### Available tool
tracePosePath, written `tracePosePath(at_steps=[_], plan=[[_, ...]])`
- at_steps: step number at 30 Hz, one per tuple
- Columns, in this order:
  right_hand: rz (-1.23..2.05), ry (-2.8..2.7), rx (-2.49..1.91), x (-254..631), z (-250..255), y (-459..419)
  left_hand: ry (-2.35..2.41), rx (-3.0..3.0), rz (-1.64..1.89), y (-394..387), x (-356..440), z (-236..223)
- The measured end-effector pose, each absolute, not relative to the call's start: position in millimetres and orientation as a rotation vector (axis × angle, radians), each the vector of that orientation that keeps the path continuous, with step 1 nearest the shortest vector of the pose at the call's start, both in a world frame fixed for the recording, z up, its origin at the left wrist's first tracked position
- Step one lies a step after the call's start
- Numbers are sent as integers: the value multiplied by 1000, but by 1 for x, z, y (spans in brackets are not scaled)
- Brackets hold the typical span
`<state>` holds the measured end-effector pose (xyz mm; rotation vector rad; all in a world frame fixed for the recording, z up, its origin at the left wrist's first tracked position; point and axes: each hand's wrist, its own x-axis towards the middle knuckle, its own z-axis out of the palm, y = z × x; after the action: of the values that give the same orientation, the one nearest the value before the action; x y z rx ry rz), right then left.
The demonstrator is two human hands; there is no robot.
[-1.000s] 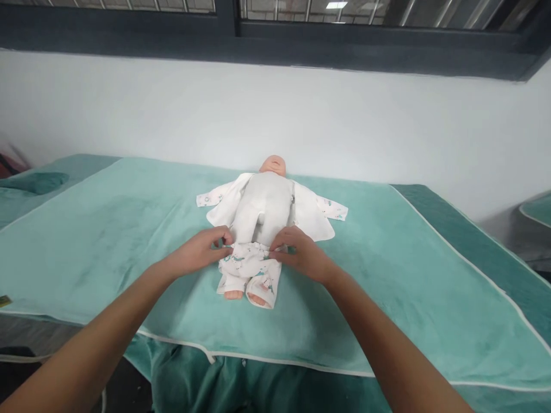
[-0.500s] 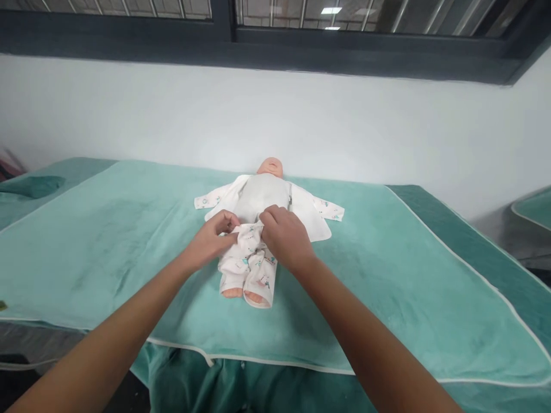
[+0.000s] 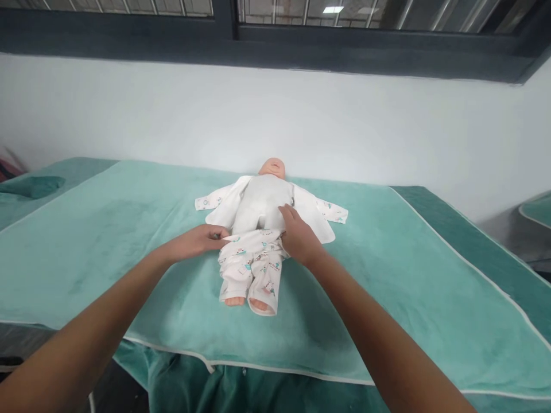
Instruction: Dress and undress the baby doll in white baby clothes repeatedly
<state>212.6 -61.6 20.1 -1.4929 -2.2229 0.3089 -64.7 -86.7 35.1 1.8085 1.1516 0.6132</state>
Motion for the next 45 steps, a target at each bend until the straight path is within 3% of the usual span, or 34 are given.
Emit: tracePosePath(at_steps=[5, 15, 21, 25, 29, 33, 38, 45], plan=[[434, -2256, -1460, 225, 21, -49, 1195, 1859, 1095, -75, -44, 15], [216, -2059, -1517, 217, 26, 0, 1574, 1443, 1382, -13, -12, -8], [551, -1360, -1558, 205, -7, 21, 1452, 1246, 1364, 14, -6, -23], [574, -1399, -1667, 215, -8, 15, 1271, 1264, 1281, 11, -18, -25], [883, -1433, -1728, 226, 5, 6, 1212, 1341, 1058, 2, -33, -13], [1224, -1438, -1551, 230, 13, -1, 1138, 1285, 923, -8, -37, -4], [1510, -1471, -1293, 227, 11, -4, 1051, 1106, 1015, -11, -29, -11], [1382, -1442, -1144, 219, 4, -8, 985, 1010, 1230, -9, -21, -20]])
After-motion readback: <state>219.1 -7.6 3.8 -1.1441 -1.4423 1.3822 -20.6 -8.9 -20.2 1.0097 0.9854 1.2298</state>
